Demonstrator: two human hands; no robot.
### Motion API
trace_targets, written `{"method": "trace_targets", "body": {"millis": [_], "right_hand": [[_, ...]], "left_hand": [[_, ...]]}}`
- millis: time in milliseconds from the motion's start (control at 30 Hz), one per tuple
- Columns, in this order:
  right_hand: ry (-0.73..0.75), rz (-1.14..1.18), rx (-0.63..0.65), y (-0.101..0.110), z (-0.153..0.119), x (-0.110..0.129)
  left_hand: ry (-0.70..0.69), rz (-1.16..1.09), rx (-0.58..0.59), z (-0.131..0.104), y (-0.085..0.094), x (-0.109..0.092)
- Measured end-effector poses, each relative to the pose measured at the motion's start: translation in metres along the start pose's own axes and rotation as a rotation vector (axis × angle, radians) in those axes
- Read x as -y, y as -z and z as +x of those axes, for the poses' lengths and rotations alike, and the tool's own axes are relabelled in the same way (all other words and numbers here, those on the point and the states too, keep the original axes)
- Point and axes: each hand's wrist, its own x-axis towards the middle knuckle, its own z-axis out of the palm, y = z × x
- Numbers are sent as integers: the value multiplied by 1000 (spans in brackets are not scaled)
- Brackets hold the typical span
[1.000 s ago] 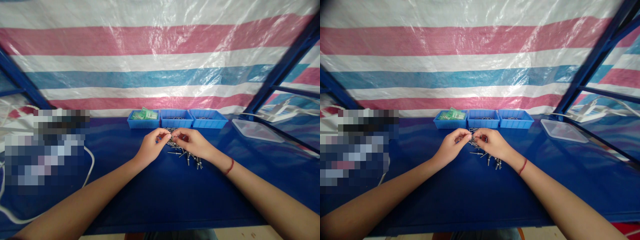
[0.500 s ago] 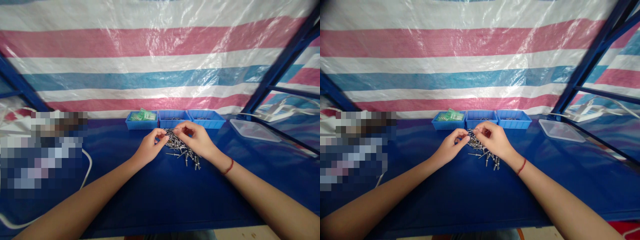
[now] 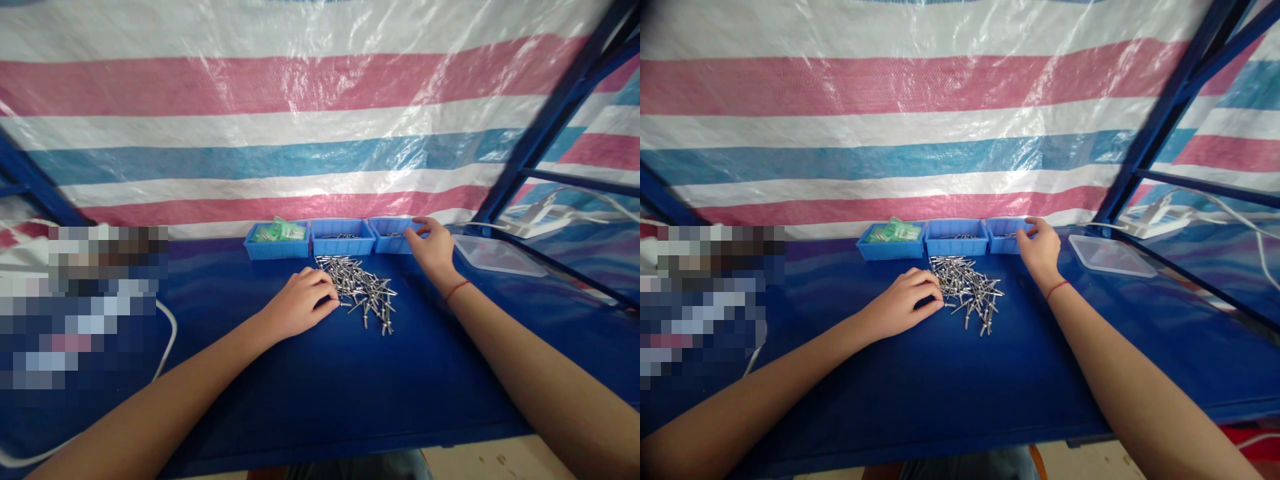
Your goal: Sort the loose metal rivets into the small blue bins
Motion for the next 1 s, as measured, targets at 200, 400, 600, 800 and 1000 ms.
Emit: {"method": "trace_targets", "body": {"millis": [200, 400, 600, 800, 1000], "right_hand": [[117, 290, 223, 1, -23, 35], [480, 367, 756, 1, -68, 74], [668, 275, 788, 3, -81, 83], [641, 318, 807, 2, -80, 81], [613, 357, 806, 2, -81, 82]], "left_hand": [[122, -10, -60, 1, -4, 1], [225, -175, -273, 2, -6, 5], [257, -286, -397, 4, -7, 4], [342, -412, -443, 5, -5, 1], [361, -449, -454, 4, -4, 0]]}}
